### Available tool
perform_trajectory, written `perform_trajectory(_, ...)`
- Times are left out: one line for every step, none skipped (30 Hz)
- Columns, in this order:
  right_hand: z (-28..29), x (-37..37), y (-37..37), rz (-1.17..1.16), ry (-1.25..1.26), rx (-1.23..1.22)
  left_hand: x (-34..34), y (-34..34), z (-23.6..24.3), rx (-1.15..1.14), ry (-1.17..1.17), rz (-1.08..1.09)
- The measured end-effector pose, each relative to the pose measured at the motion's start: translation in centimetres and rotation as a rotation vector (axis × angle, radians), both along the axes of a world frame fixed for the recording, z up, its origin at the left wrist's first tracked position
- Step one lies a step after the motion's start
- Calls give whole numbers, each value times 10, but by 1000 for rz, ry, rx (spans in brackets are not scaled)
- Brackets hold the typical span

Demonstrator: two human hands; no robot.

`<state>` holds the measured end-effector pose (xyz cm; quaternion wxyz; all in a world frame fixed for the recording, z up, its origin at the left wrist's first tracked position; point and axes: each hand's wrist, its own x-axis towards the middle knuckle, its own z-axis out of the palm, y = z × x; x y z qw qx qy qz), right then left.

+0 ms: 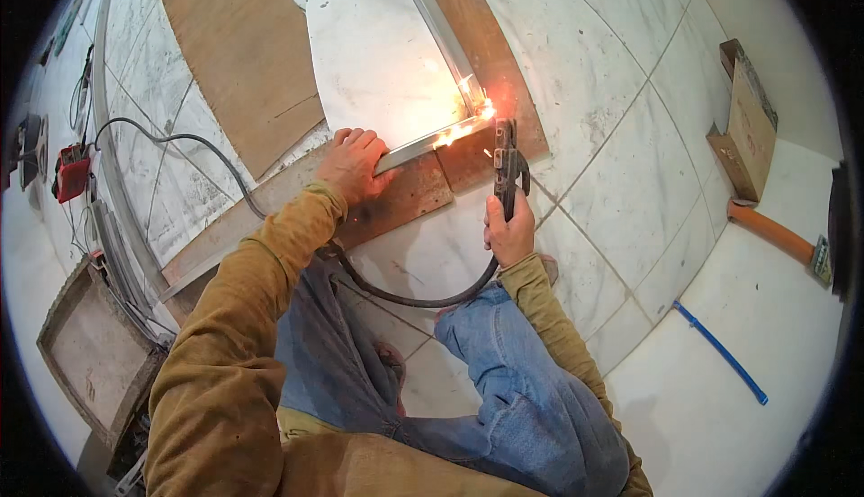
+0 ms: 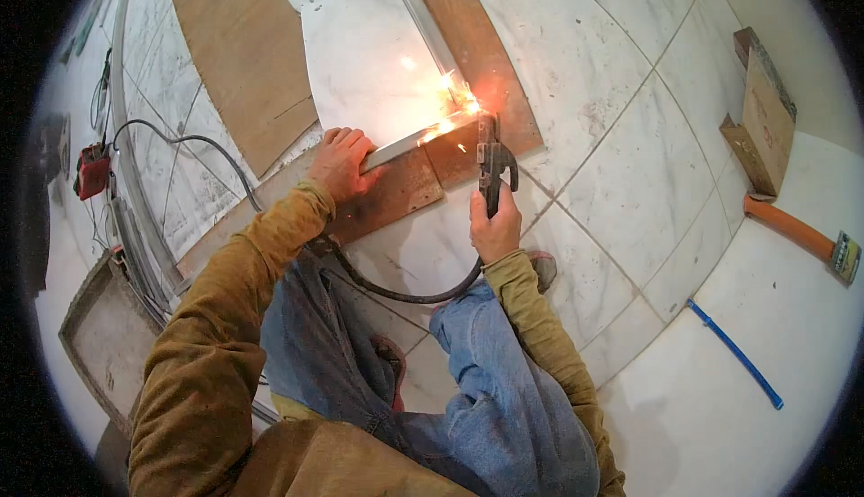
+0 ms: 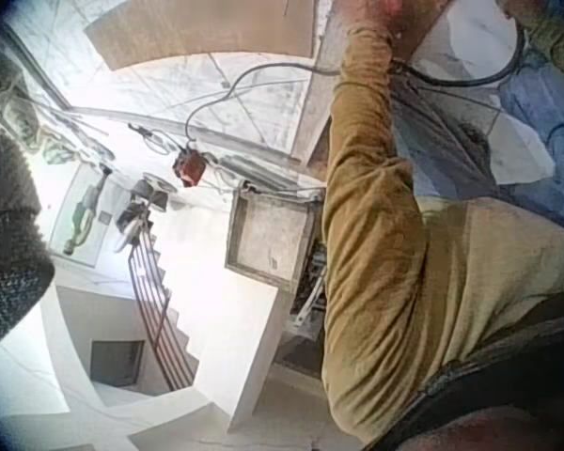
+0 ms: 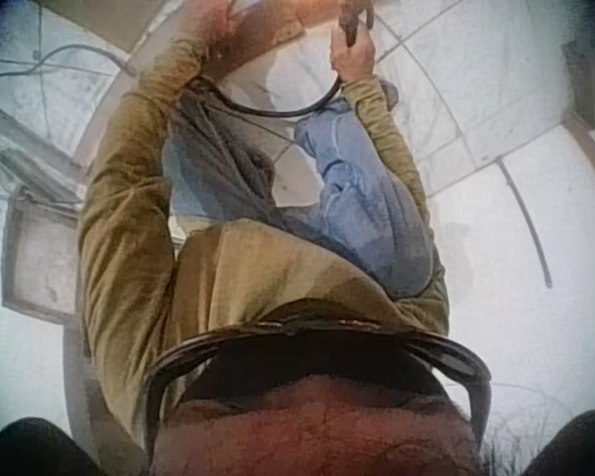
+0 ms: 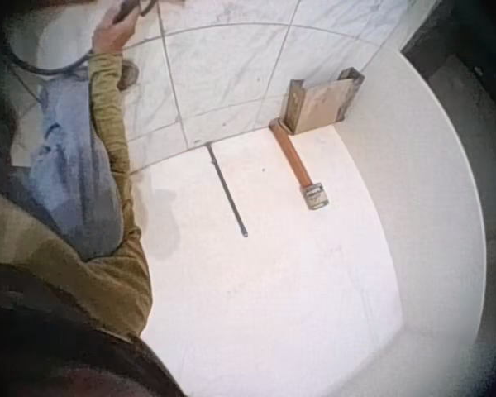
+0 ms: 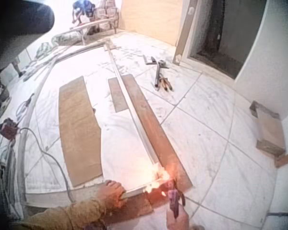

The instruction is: The person joins metal sections together using a welding tool, applying localized heat and material to the joints on a tiled floor.

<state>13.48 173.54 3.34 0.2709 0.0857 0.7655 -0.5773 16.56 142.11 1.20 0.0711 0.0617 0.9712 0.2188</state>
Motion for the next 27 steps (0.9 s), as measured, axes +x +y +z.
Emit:
perform_trajectory(1,0,0,-3,-6,0,0,0,1,-18,-8,-1)
perform_trajectory(1,0,0,-12,-17,2,-1,1,1,-35,-25,-2)
perform_trajectory(1,0,0,-3,2,0,-1,1,2,-59,-57,0)
perform_trajectory(0,0,1,-1,15,0,-1,1,3,-50,-52,4)
perform_trajectory(-1,0,1,4,5,8,-1,2,3,-49,-62,11)
perform_trajectory(-1,-1,3,-1,-14,-11,-1,2,3,-48,-72,19)
perform_trajectory(-2,-1,4,-2,-55,-22,-1,2,4,-49,-69,14)
perform_trajectory(-4,-1,5,-8,-111,-15,-2,2,4,-51,-65,9)
perform_trajectory(-5,-1,5,39,12,48,-1,2,4,-52,-62,5)
perform_trajectory(-7,-1,3,82,118,129,-1,2,4,-54,-57,0)
perform_trajectory(-8,0,2,68,139,206,-1,1,4,-55,-52,-4)
perform_trajectory(-8,1,0,128,314,272,-1,1,3,-60,-56,-7)
perform_trajectory(-8,3,-2,131,401,334,-1,1,3,-41,-22,-8)
perform_trajectory(-6,4,-3,138,498,385,0,1,2,-26,1,-8)
perform_trajectory(-5,4,-4,138,537,392,0,0,2,-16,14,-8)
perform_trajectory(-3,2,-4,141,584,387,0,0,1,-10,21,-10)
perform_trajectory(-1,1,-4,171,602,365,0,0,1,-10,17,-11)
perform_trajectory(1,-2,-1,77,321,155,0,0,1,-14,1,-12)
perform_trajectory(4,-5,4,9,9,-71,0,0,1,-8,14,-12)
perform_trajectory(5,-7,7,-110,-299,-226,0,0,1,-6,13,-11)
perform_trajectory(6,-9,9,-89,-334,-339,0,0,1,-9,-2,-7)
perform_trajectory(7,-10,11,-120,-365,-380,0,0,1,-13,-11,-7)
perform_trajectory(7,-11,13,-116,-389,-470,1,0,1,-19,-34,-6)
perform_trajectory(9,-13,17,-176,-451,-496,1,0,0,-28,-43,-1)
perform_trajectory(9,-14,20,-200,-505,-571,1,1,0,-21,-11,0)
perform_trajectory(9,-17,22,-187,-556,-682,1,1,0,-18,37,5)
perform_trajectory(9,-18,23,-215,-573,-660,2,1,0,-20,20,3)
